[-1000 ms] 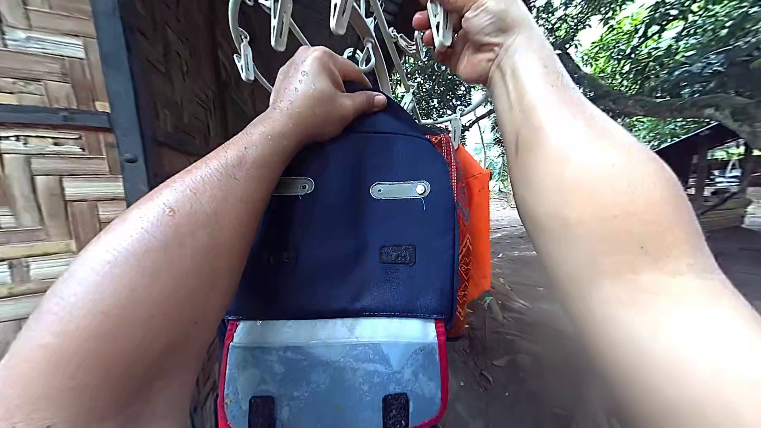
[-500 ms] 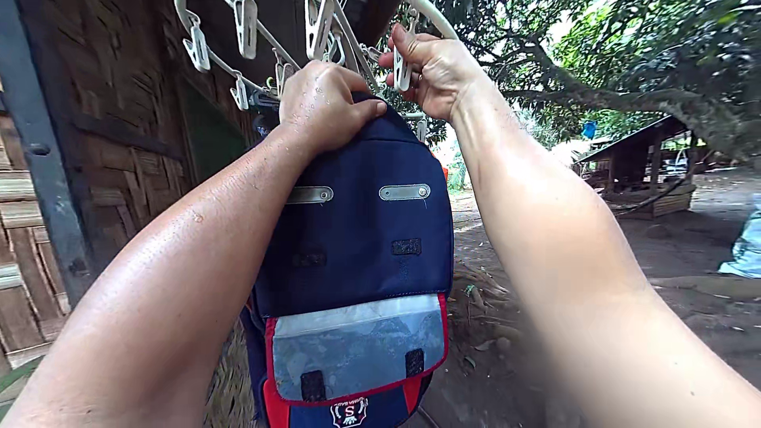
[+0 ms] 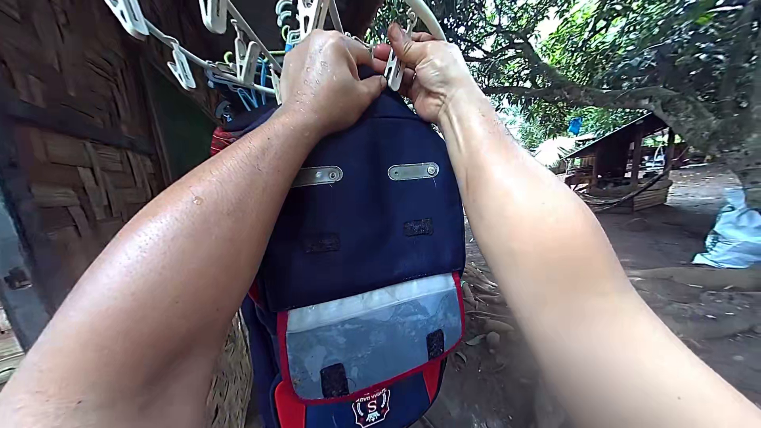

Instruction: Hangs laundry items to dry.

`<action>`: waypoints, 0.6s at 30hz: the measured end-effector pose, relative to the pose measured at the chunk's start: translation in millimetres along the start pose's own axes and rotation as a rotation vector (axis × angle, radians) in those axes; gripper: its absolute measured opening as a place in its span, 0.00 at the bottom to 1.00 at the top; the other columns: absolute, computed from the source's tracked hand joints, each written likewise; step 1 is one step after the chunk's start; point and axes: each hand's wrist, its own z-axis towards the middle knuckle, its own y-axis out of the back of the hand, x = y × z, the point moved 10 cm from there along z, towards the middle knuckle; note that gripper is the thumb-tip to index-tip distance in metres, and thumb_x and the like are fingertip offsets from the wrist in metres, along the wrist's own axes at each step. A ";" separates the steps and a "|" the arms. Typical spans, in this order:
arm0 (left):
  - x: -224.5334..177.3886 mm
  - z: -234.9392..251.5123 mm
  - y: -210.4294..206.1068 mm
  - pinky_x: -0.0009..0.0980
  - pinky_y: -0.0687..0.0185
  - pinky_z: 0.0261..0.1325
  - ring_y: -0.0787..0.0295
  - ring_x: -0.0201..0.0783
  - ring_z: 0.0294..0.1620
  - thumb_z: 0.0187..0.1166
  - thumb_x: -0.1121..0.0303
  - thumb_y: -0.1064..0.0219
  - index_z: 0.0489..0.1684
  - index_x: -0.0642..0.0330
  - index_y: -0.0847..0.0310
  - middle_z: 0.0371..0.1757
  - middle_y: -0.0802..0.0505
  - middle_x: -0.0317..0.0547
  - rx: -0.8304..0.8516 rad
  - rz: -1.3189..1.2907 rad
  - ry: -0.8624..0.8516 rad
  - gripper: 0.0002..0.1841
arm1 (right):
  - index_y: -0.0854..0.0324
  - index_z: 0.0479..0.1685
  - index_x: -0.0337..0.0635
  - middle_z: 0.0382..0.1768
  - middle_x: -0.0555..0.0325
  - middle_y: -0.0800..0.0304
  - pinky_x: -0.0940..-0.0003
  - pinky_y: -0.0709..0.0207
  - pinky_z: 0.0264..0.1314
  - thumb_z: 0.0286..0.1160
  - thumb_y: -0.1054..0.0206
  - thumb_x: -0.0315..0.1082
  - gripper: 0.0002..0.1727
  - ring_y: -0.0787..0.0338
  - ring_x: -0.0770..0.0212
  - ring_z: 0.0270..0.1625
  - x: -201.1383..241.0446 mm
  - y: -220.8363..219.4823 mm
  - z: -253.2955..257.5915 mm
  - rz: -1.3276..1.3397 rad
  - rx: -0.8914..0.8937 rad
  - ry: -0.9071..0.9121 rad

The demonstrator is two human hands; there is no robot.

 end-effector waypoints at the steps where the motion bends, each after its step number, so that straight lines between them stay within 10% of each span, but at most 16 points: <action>1: -1.5 1.4 0.5 0.67 0.28 0.62 0.13 0.59 0.65 0.81 0.47 0.39 0.56 0.50 0.08 0.56 0.06 0.57 -0.008 -0.001 -0.003 0.21 | 0.27 0.62 0.32 0.36 0.49 0.09 0.71 0.10 0.43 0.85 0.36 0.27 0.13 0.05 0.61 0.35 0.9 0.2 -0.2 0.007 0.005 0.001; 13: -4.7 13.0 -7.3 0.71 0.28 0.61 0.12 0.64 0.63 0.84 0.41 0.45 0.55 0.55 0.11 0.56 0.07 0.61 -0.062 0.138 0.002 0.27 | 0.18 0.54 0.42 0.42 0.59 0.11 0.69 0.16 0.49 0.83 0.31 0.42 0.13 0.11 0.67 0.44 -4.5 15.4 5.5 -0.363 0.030 -0.084; 18: 1.4 12.3 -8.0 0.70 0.27 0.62 0.13 0.64 0.65 0.81 0.39 0.41 0.56 0.56 0.11 0.58 0.08 0.61 -0.039 0.140 0.065 0.29 | 0.20 0.61 0.45 0.49 0.58 0.13 0.63 0.19 0.58 0.92 0.46 0.55 0.23 0.13 0.66 0.53 -8.4 3.1 -4.8 -0.775 0.162 -0.058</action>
